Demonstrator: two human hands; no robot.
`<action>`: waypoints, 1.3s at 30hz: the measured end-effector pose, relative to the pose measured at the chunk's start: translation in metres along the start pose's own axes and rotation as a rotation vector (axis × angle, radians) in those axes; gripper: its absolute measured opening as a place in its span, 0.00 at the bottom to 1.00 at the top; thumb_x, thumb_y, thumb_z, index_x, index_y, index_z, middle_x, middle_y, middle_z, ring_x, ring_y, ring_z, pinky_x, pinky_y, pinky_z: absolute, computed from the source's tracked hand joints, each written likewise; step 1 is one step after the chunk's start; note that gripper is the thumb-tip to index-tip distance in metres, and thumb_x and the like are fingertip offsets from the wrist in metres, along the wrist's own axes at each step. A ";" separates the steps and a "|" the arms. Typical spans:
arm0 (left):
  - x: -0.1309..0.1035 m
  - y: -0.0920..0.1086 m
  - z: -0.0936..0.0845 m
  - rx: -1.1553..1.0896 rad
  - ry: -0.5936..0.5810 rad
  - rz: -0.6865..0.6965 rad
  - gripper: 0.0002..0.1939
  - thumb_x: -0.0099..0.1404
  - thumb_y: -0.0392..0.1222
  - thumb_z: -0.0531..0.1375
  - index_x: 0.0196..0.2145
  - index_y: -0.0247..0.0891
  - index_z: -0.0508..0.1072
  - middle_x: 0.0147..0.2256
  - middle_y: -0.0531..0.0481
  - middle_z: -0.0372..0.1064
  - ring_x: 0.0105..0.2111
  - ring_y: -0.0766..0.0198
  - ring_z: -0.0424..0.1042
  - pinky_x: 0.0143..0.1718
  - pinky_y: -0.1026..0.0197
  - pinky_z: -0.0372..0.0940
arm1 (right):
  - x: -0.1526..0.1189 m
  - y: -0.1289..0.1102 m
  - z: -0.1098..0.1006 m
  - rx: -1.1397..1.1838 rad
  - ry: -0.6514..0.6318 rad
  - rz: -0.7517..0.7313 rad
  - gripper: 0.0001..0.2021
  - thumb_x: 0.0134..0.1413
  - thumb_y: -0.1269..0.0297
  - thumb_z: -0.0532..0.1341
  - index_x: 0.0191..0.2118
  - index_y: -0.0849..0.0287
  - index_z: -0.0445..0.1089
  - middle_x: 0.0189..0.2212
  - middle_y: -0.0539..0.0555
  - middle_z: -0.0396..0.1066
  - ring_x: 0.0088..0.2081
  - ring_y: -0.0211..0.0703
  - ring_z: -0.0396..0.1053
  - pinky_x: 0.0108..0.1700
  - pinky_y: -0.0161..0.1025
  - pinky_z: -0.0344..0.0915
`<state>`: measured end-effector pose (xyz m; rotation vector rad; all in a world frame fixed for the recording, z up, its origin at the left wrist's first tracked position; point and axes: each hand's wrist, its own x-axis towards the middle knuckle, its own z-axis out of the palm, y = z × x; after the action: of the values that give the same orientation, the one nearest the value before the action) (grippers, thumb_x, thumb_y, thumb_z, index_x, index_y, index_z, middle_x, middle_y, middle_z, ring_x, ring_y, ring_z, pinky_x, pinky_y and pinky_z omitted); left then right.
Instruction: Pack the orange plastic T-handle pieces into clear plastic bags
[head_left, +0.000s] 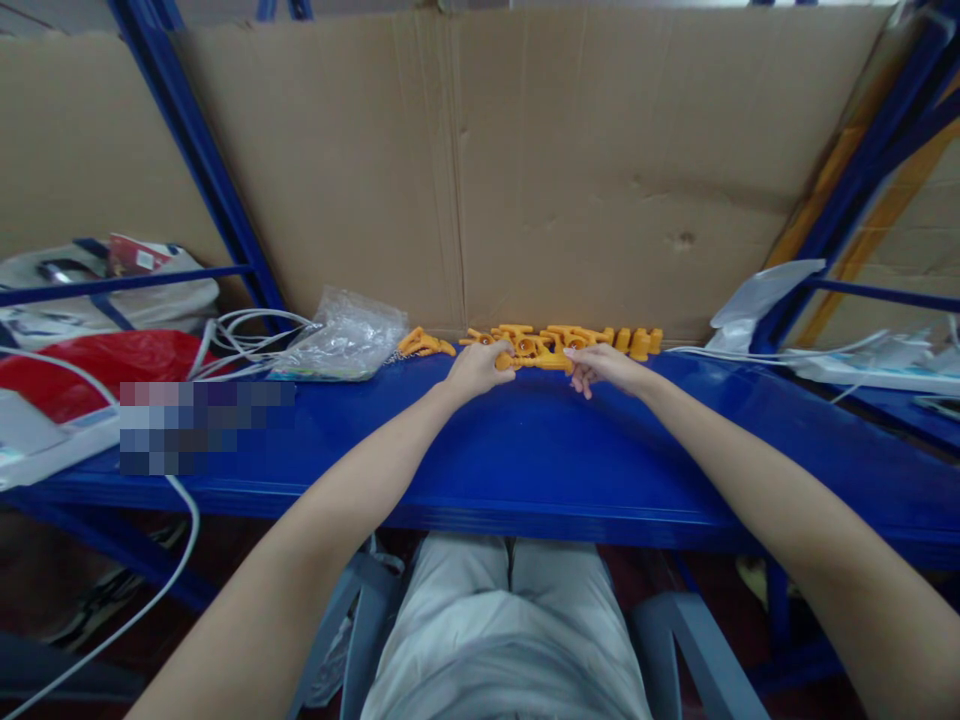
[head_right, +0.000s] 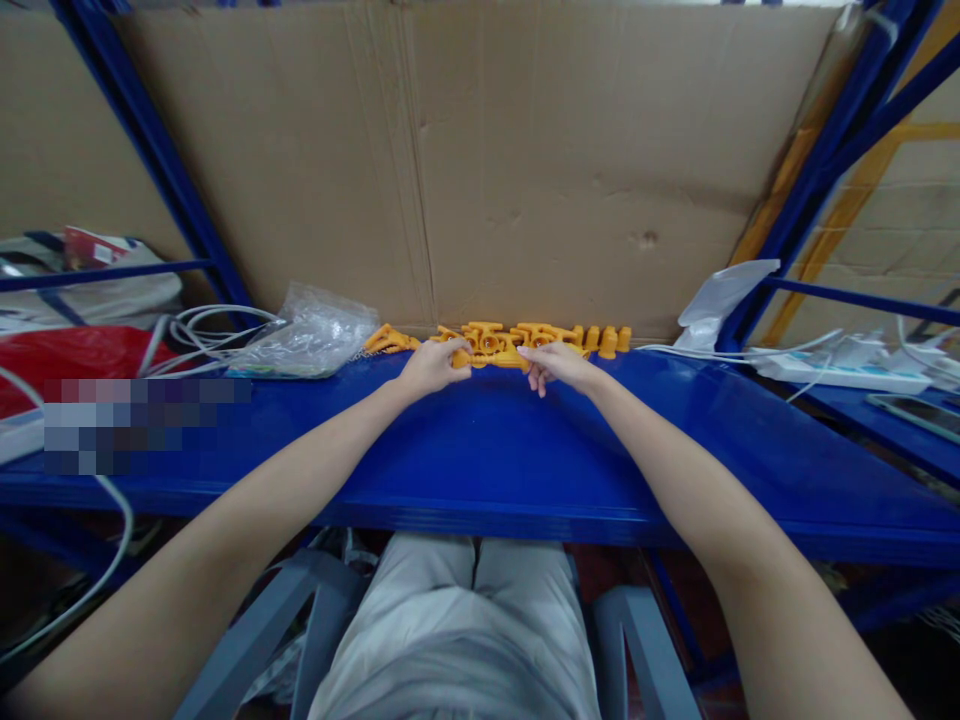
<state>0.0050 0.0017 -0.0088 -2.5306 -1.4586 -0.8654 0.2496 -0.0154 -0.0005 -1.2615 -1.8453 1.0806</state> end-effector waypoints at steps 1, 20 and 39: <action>0.000 0.000 0.000 -0.012 -0.001 -0.001 0.15 0.56 0.39 0.63 0.43 0.37 0.77 0.30 0.49 0.74 0.31 0.60 0.72 0.33 0.64 0.59 | 0.001 0.000 0.000 -0.004 0.004 0.004 0.24 0.57 0.41 0.59 0.24 0.58 0.66 0.18 0.54 0.70 0.18 0.38 0.67 0.25 0.37 0.70; 0.009 -0.006 0.005 -0.195 -0.014 -0.013 0.13 0.51 0.37 0.63 0.37 0.33 0.77 0.21 0.56 0.66 0.25 0.65 0.65 0.29 0.65 0.56 | 0.010 0.019 -0.008 -0.775 0.296 -0.598 0.23 0.57 0.55 0.61 0.56 0.60 0.68 0.51 0.63 0.73 0.44 0.55 0.75 0.47 0.53 0.71; 0.003 0.000 0.000 0.035 0.038 0.013 0.15 0.55 0.39 0.63 0.42 0.36 0.78 0.27 0.50 0.74 0.29 0.60 0.71 0.32 0.63 0.59 | 0.006 0.007 -0.009 -0.832 0.241 -0.515 0.21 0.55 0.55 0.65 0.50 0.63 0.73 0.36 0.61 0.77 0.36 0.51 0.75 0.38 0.45 0.70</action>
<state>0.0061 0.0041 -0.0076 -2.4813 -1.4316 -0.8733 0.2582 -0.0060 -0.0023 -1.1401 -2.3161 -0.1470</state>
